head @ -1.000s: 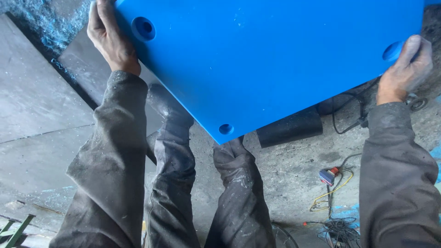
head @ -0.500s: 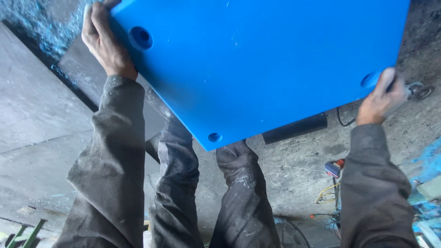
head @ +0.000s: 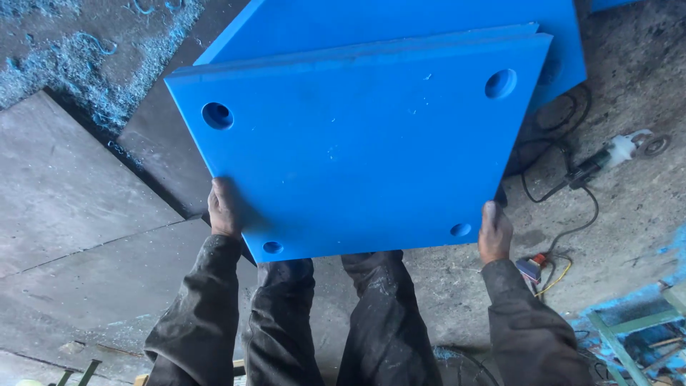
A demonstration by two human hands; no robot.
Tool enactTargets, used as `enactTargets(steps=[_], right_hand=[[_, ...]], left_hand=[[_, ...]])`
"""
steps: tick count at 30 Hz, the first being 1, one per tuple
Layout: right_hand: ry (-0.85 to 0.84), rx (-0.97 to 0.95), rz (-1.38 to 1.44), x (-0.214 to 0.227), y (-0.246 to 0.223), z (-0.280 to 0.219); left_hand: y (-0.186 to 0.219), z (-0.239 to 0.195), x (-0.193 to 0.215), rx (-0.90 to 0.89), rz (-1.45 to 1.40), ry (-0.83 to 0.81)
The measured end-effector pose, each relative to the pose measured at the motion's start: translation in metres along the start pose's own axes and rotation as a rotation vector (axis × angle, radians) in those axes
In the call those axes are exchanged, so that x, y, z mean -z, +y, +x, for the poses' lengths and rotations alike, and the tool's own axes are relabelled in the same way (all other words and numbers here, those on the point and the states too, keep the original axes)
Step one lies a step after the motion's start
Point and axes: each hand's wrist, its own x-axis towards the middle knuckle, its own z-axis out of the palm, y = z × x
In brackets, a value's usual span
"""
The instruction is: Picking up large blue plastic panels from the floor and stacking them onto a wooden pallet.
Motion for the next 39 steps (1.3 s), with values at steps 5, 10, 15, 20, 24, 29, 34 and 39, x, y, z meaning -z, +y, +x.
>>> enactTargets(steps=[5,10,15,20,24,29,34,39], right_hand=[[-0.124,-0.071,0.340,-0.003,-0.036,0.059],[-0.300,0.000,0.451,-0.001,-0.090,0.075],[-0.116,-0.042,0.420,-0.009,-0.061,0.071],[0.165,-0.456,0.617,-0.011,-0.031,0.008],[0.316,-0.803,1.149,-0.031,-0.013,-0.060],[0.265,-0.709,1.626,-0.055,0.022,-0.053],[0.070,-0.491,1.568,-0.050,0.018,-0.064],[0.054,-0.552,1.684,-0.054,0.004,-0.056]], left_hand=[[0.008,0.000,-0.009,0.010,-0.036,0.018],[0.010,-0.001,-0.008,0.011,-0.007,-0.038],[0.039,-0.005,-0.018,-0.143,0.082,-0.036],[-0.023,-0.004,-0.003,0.002,0.047,-0.034],[-0.019,0.003,-0.003,-0.036,0.142,0.027],[-0.024,0.005,0.011,0.053,0.184,0.041],[-0.019,0.007,0.021,0.082,0.246,0.088],[-0.052,0.020,0.031,-0.049,0.013,0.084]])
